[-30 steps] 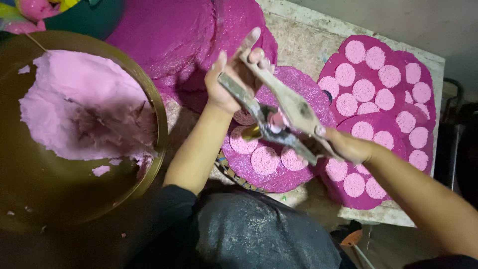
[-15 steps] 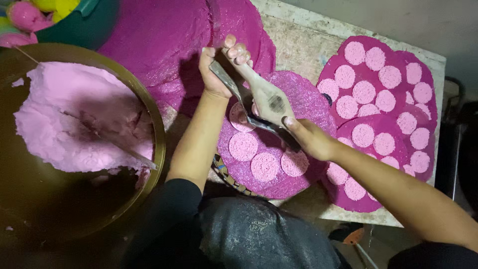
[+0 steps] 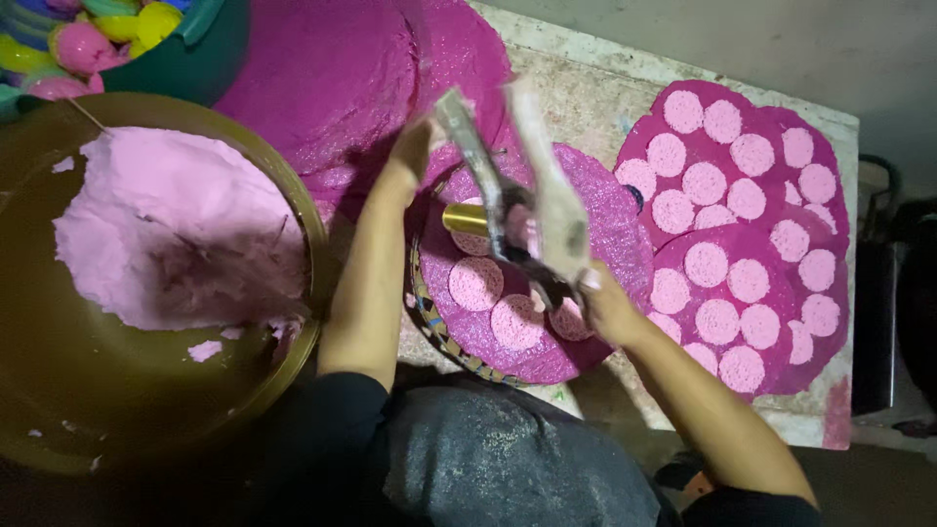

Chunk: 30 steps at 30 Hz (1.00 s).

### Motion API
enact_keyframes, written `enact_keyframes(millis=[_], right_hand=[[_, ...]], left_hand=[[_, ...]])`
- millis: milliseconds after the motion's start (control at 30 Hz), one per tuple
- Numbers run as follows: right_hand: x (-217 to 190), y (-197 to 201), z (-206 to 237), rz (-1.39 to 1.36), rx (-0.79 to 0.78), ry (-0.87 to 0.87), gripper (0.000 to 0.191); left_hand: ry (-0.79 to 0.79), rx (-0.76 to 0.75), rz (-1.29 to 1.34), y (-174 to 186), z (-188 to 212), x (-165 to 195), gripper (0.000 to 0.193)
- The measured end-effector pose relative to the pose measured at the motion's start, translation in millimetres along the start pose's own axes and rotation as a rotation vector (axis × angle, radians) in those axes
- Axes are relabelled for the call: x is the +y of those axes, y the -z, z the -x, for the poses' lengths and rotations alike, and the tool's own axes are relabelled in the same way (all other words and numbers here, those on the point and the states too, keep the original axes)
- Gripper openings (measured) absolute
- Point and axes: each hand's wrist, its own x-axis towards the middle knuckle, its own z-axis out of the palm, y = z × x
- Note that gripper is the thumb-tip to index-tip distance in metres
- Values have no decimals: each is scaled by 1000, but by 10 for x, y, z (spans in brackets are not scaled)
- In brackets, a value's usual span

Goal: The person scoops pink dough from a large basin into a handheld extruder gun, squeezes the plunger to extrude donut-shaped pieces onto round pink boards, and repeats the cycle. At the end, the person arranges the finished colorful donut-shaped pieces in rows on a slatted drying rack.

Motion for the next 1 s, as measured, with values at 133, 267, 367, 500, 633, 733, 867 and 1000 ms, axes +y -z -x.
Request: enact_keyframes(millis=[133,267,367,500,633,733,867,1000], right_hand=[[-152,-147,400,-311,163,57,107],[-167,-304,682,-488,231,93,114],[-92,-339,842,-470,288,115,116],[15,-367,1008,-466,370,113,113],[47,-451,1135,-465,447,114,121],[21,-505,1219,-533,537,84,120],[-35,-545,1340,-545,507,69,122],[-56,-584,1467,-488,528,120,118]], left_hand=[[215,-55,-175,-125,252,-501,40],[-178,81,300,-228,601,-987,41],[-45,225,231,-332,1071,-1343,41],[-54,334,206,-648,1983,-1585,49],[-103,290,107,-714,2535,-1435,77],[-277,257,-332,-613,2664,-1139,105],[-488,-13,-626,-637,2553,-808,129],[-516,-194,-751,-794,2418,-734,134]])
